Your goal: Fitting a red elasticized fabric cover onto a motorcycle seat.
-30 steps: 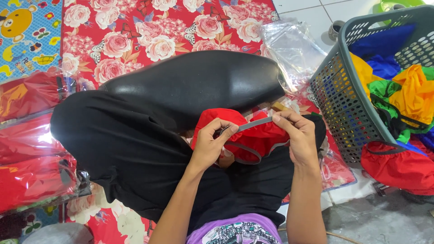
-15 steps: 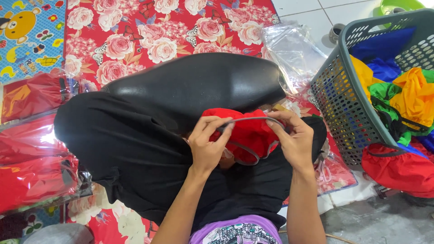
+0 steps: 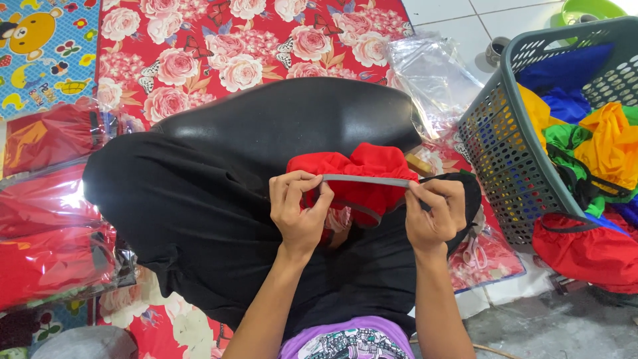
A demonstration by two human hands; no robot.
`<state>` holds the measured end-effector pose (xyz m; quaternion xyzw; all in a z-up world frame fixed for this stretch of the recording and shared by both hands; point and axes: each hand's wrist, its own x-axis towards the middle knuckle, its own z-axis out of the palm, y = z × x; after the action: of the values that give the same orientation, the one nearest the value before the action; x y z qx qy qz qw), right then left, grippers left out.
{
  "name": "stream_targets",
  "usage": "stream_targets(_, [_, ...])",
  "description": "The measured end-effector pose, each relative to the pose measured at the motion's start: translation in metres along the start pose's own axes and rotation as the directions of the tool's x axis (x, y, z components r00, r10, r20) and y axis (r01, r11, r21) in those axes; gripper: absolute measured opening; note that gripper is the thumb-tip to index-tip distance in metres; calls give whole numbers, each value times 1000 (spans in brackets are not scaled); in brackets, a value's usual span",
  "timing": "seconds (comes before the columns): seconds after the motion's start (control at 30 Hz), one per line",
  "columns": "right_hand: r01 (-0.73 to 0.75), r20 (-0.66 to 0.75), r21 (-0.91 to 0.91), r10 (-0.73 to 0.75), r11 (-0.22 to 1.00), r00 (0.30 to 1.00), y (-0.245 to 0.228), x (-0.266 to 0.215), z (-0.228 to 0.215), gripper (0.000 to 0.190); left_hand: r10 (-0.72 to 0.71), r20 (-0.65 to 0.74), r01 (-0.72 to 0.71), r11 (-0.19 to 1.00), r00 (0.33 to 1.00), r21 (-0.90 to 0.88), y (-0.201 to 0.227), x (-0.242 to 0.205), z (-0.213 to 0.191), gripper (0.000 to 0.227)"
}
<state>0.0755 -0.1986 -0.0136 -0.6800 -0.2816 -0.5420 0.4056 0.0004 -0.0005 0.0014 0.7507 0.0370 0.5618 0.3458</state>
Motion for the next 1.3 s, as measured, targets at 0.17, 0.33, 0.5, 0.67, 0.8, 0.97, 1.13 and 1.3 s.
stream_targets(0.17, [70, -62, 32, -68, 997, 996, 12, -13, -1, 21, -39, -44, 38, 999, 998, -32, 0, -1, 0, 17])
stream_targets(0.33, [19, -63, 36, -17, 999, 998, 12, -16, -6, 23, -166, -63, 161, 984, 984, -76, -2, -5, -1, 11])
stream_targets(0.5, [-205, 69, 116, 198, 972, 978, -7, -2, 1, 15, -270, 43, 273, 953, 962, -131, 2, -3, -1, 6])
stream_targets(0.67, [-763, 358, 125, 689, 634, 631, -15, 0, 5, 22, -466, 368, 541, 831, 804, -130, 13, 9, -10, 16])
stream_targets(0.8, [-941, 536, 165, 774, 295, 337, 5, -3, -8, 4, -523, 572, 676, 733, 633, -77, 3, 5, -9, 17])
stream_targets(0.97, [-954, 675, 294, 694, 61, 252, 25, -11, -27, 19, -553, 725, 829, 558, 409, -42, -11, -4, -6, 23])
stream_targets(1.13, [-901, 745, 407, 624, -148, 234, 26, -15, -30, 22, -544, 730, 882, 438, 414, -174, -9, -5, -7, 23])
stream_targets(1.3, [-913, 680, 371, 620, 168, 391, -6, 12, -25, 13, -427, 563, 633, 738, 707, -234, 7, 6, -7, 18])
